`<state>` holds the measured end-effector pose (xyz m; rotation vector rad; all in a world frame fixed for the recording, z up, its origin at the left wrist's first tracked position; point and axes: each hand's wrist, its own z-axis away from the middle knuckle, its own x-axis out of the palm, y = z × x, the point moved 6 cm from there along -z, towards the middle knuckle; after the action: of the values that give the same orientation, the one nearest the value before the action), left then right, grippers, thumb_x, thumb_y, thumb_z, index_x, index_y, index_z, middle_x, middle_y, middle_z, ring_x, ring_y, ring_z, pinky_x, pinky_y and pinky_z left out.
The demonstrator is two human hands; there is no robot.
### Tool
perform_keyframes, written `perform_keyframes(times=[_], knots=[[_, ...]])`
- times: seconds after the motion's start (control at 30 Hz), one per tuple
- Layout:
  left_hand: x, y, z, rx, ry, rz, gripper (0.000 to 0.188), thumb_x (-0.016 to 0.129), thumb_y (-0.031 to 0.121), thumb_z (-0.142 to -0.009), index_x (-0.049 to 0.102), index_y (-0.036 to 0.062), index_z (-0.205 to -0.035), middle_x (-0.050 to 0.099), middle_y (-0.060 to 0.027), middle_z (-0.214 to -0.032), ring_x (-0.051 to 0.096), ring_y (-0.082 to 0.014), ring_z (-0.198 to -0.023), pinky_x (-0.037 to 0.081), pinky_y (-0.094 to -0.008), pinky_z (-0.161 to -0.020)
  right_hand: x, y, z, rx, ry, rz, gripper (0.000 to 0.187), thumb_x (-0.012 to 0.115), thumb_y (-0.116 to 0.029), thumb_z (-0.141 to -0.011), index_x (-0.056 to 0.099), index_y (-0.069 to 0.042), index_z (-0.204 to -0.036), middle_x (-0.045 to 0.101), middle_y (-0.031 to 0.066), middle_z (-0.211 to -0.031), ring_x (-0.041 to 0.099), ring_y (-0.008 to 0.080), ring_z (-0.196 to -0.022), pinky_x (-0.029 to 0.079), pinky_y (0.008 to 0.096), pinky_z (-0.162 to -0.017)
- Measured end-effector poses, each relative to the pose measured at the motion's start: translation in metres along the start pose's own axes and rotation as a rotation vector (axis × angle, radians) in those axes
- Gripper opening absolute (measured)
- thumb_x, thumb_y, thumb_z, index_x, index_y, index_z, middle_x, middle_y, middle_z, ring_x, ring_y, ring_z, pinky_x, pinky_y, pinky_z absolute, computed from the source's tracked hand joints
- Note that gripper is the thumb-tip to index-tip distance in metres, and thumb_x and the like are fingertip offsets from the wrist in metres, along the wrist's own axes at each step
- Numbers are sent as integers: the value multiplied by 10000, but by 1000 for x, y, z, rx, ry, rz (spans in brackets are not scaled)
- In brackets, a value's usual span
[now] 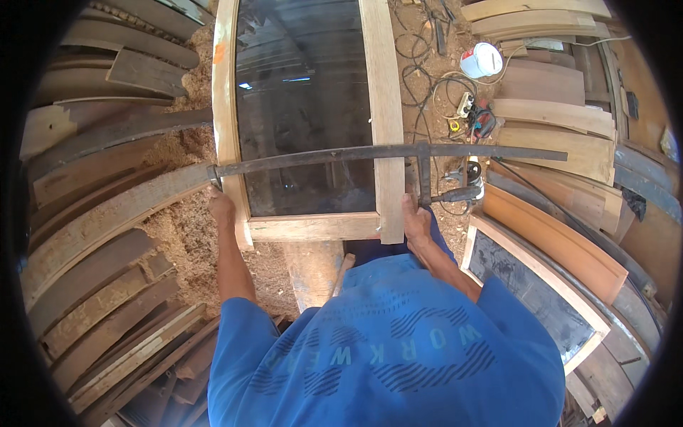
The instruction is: The person measures a wooden window frame containing glass using an L-square, marks the wood, and uses a hammer to tap a wooden strip into place along the edge of the frame.
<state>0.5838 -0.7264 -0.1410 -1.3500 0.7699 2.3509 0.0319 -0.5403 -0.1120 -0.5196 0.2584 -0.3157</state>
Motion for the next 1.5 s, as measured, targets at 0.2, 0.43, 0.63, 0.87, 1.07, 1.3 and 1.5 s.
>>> perform_keyframes(times=[0.2, 0.43, 0.63, 0.87, 1.07, 1.3, 1.5], knots=[[-3, 6, 3, -12, 18, -112, 958, 157, 657, -1010, 614, -167, -1184, 574, -422, -1219, 546, -544, -1195, 424, -561, -1050, -10, -23, 9, -114, 121, 389, 741, 583, -602, -941, 670, 133, -910, 695, 229, -810, 684, 286, -790, 518, 421, -717], [-14, 17, 14, 23, 54, -133, 926, 168, 615, -1029, 639, -176, -1126, 609, -417, -1151, 569, -550, -1151, 434, -558, -1034, -54, -125, 53, -355, 88, 1004, 373, 658, -350, -900, 684, 4, -1013, 703, 253, -906, 674, 427, -878, 497, 527, -823], [-3, -4, -11, 49, 69, -82, 927, 175, 623, -1026, 639, -174, -1116, 614, -417, -1138, 573, -550, -1142, 438, -564, -1020, -60, -131, 8, -1139, 90, 1588, 237, 695, -234, -829, 629, -52, -964, 675, 216, -780, 697, 370, -820, 512, 532, -749], [6, -51, -38, 267, 20, 114, 797, 199, 538, -1060, 548, -139, -1295, 537, -371, -1333, 502, -496, -1279, 413, -512, -1070, -37, -148, -19, -589, -460, 1710, 308, 747, -280, -740, 660, -2, -842, 674, 259, -782, 688, 422, -803, 531, 521, -711], [17, -54, 8, 151, -321, 152, 784, 208, 532, -1059, 497, -130, -1365, 510, -364, -1380, 466, -475, -1336, 378, -487, -1116, -58, -143, -5, -485, -354, 1514, 440, 797, -319, -743, 625, 12, -977, 679, 241, -903, 661, 422, -900, 518, 506, -800], [-10, -48, 37, -21, -118, 32, 862, 183, 605, -1030, 553, -118, -1317, 546, -391, -1305, 473, -503, -1309, 366, -508, -1126, -56, -126, -5, -626, -114, 1746, 390, 758, -236, -810, 577, -14, -1075, 688, 215, -861, 675, 427, -845, 529, 529, -754], [-11, -29, 46, 3, -143, -36, 829, 139, 619, -1021, 614, 10, -1323, 575, -315, -1329, 483, -513, -1293, 371, -527, -1120, -53, -128, -18, -424, -174, 1855, 300, 691, -188, -821, 629, -8, -1053, 713, 254, -911, 701, 422, -923, 555, 508, -808]])
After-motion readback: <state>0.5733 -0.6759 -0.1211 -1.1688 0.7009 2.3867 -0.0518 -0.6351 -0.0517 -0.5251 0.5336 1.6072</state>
